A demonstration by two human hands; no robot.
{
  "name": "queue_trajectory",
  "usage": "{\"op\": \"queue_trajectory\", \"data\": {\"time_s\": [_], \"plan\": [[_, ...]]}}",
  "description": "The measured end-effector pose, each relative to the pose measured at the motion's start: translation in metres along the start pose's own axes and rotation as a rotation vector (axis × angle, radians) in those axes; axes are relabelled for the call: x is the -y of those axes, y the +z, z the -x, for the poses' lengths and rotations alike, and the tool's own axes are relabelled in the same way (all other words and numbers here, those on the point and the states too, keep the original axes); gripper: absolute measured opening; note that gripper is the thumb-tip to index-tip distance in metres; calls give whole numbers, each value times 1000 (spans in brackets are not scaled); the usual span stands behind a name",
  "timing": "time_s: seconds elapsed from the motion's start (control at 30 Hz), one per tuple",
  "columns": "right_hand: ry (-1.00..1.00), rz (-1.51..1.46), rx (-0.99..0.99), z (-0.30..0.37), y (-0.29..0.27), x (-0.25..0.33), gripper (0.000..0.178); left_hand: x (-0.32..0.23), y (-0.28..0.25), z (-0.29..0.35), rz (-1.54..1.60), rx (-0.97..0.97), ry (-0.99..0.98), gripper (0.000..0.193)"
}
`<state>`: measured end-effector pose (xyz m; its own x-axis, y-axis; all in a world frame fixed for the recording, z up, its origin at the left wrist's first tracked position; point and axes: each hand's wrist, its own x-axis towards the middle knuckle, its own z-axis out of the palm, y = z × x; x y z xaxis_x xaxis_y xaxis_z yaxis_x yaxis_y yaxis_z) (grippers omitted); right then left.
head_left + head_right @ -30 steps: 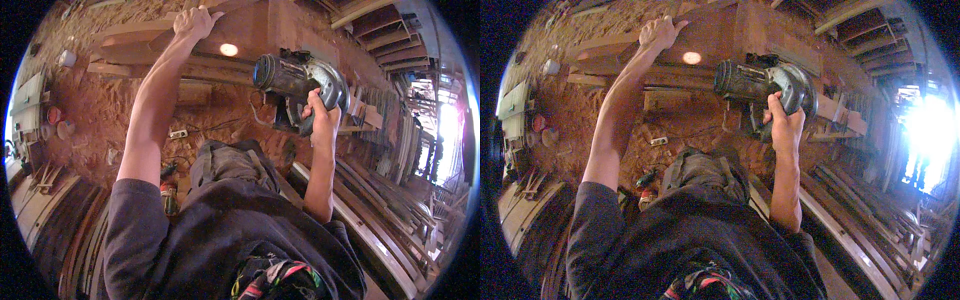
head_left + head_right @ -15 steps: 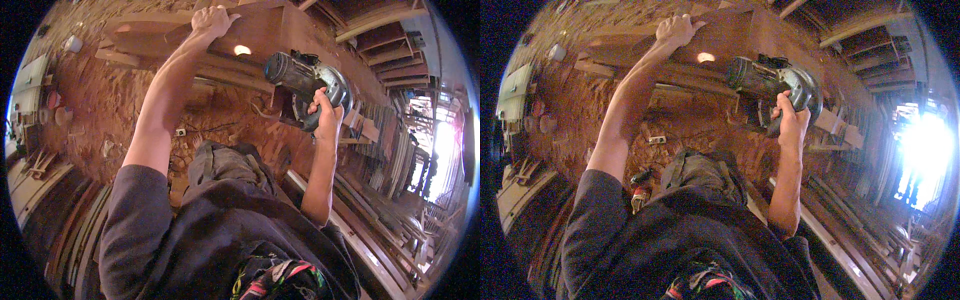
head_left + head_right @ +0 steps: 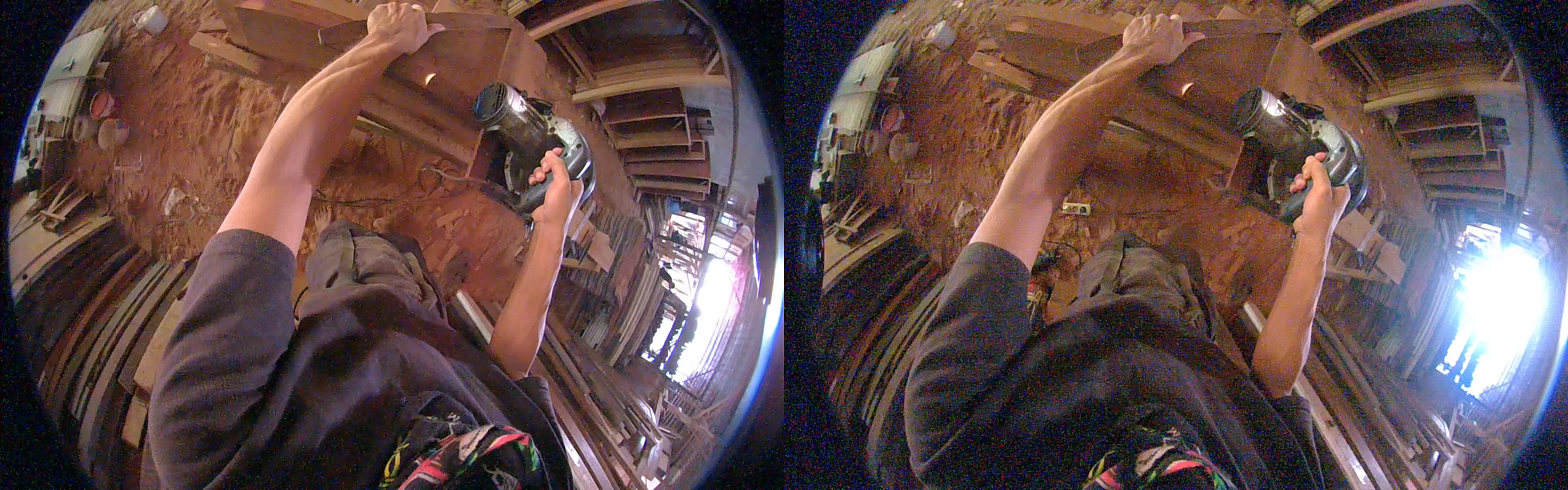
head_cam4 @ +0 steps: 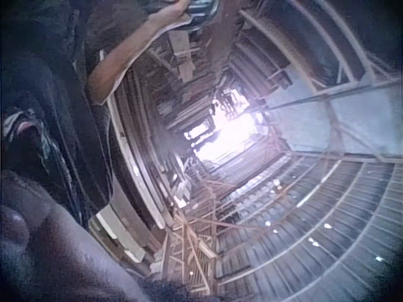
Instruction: The person positions a wooden plank on a workbench, uses a circular saw to cut the plank, and then uses a pencil and ruler to mark measurements on the wood. The person repeats the cutting and measuring process on additional pieces of wood.
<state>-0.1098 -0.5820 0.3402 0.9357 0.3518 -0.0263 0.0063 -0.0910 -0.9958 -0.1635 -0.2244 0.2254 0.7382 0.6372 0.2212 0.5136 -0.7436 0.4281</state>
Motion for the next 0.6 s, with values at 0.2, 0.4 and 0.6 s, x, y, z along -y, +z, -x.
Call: {"op": "queue_trajectory", "data": {"time_s": [0.2, 0.4, 0.6], "plan": [[-11, -6, 12, 11, 3, -1, 18, 3, -4, 27, 8, -2, 14, 81], [-10, -6, 19, 12, -2, -1, 16, -3, -2, 39, 26, 7, -10, 81], [-25, -18, 24, 8, -4, -3, 17, -7, -5, 52, -2, 25, -6, 81]]}}
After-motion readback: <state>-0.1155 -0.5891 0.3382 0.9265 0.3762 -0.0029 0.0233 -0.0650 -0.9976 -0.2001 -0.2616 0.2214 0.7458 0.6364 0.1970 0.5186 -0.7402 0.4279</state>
